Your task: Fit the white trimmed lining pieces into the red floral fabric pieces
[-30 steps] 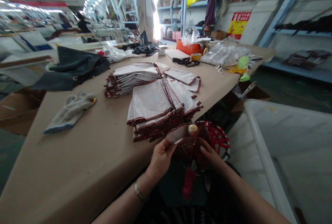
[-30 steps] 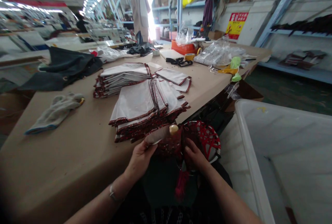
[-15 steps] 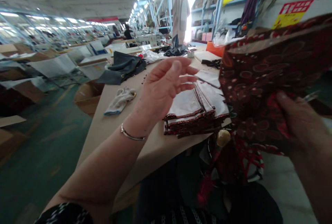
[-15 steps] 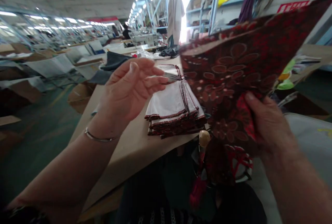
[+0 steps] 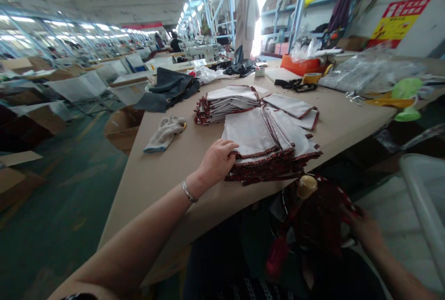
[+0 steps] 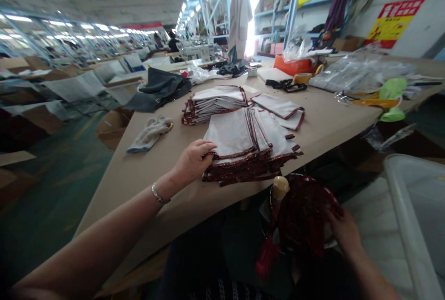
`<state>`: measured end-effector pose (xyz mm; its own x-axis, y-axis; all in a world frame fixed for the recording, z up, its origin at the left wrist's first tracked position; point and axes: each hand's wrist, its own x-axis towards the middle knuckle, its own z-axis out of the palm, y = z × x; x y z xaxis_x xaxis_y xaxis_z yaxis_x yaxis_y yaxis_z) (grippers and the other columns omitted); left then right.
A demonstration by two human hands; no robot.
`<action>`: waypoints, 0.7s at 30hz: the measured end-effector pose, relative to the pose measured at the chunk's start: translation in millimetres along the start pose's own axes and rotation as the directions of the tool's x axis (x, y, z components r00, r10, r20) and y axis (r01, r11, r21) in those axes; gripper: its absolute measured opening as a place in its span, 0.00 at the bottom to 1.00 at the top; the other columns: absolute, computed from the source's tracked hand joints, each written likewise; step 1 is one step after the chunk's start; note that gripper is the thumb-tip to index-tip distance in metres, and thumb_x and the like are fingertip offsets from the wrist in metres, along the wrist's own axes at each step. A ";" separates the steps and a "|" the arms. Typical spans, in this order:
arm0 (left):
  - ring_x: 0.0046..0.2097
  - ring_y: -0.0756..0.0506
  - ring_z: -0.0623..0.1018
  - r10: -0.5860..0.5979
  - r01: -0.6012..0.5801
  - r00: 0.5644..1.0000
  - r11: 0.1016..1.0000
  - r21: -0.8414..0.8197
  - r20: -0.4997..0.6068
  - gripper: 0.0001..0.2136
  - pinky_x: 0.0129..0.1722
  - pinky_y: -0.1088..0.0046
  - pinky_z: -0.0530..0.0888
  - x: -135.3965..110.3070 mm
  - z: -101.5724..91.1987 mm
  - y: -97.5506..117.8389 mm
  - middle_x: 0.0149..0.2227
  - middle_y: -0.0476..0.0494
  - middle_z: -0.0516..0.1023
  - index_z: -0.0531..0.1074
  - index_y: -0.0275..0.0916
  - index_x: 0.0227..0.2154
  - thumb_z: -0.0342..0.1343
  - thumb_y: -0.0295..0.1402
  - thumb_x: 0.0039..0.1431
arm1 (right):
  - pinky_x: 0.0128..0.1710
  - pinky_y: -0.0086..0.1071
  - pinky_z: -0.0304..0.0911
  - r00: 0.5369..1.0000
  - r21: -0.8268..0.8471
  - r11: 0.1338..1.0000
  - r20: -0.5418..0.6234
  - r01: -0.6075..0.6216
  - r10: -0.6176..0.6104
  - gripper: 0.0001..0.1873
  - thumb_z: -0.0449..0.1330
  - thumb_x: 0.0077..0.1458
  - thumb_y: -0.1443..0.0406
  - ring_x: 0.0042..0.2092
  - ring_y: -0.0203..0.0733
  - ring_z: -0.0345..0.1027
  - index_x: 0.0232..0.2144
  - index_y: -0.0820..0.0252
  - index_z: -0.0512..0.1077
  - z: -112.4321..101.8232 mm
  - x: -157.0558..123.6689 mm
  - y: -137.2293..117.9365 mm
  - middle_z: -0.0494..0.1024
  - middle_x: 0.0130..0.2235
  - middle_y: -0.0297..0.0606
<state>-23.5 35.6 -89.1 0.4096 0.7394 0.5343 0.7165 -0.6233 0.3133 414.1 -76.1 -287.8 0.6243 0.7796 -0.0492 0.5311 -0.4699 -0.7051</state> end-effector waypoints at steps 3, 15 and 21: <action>0.40 0.44 0.77 0.030 -0.034 0.999 0.997 0.077 0.041 0.10 0.45 0.66 0.73 8.8 -4.4 5.5 0.36 0.42 0.79 0.77 0.39 0.31 0.50 0.22 0.54 | 0.46 0.48 0.64 0.969 0.120 0.973 -0.176 0.196 -0.174 0.27 0.53 0.50 0.50 0.45 0.57 0.71 0.45 0.64 0.70 -26.4 -15.1 -86.2 0.76 0.43 0.53; 0.35 0.47 0.75 0.135 -0.118 0.983 0.983 0.142 -0.121 0.07 0.37 0.71 0.72 10.5 -42.8 67.0 0.31 0.45 0.76 0.73 0.38 0.29 0.51 0.25 0.57 | 0.41 0.40 0.64 0.374 -0.308 0.292 0.254 0.905 -0.892 0.17 0.50 0.55 0.73 0.44 0.50 0.67 0.46 0.63 0.71 -2.1 -81.9 -341.1 0.73 0.44 0.48; 0.30 0.49 0.73 -0.050 0.047 0.977 0.999 -0.020 -0.209 0.03 0.30 0.73 0.71 5.8 -37.0 66.4 0.28 0.49 0.73 0.73 0.39 0.28 0.56 0.26 0.50 | 0.39 0.36 0.63 0.478 -0.301 0.442 0.054 0.845 -0.877 0.19 0.49 0.54 0.72 0.39 0.44 0.70 0.47 0.61 0.70 -69.1 -63.1 -321.9 0.76 0.37 0.41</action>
<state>5.6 -10.9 -36.2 0.2461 0.7001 0.6703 0.7236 -0.5929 0.3534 243.4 -2.6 -8.7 -0.1981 0.8070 0.5563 0.9347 0.3264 -0.1407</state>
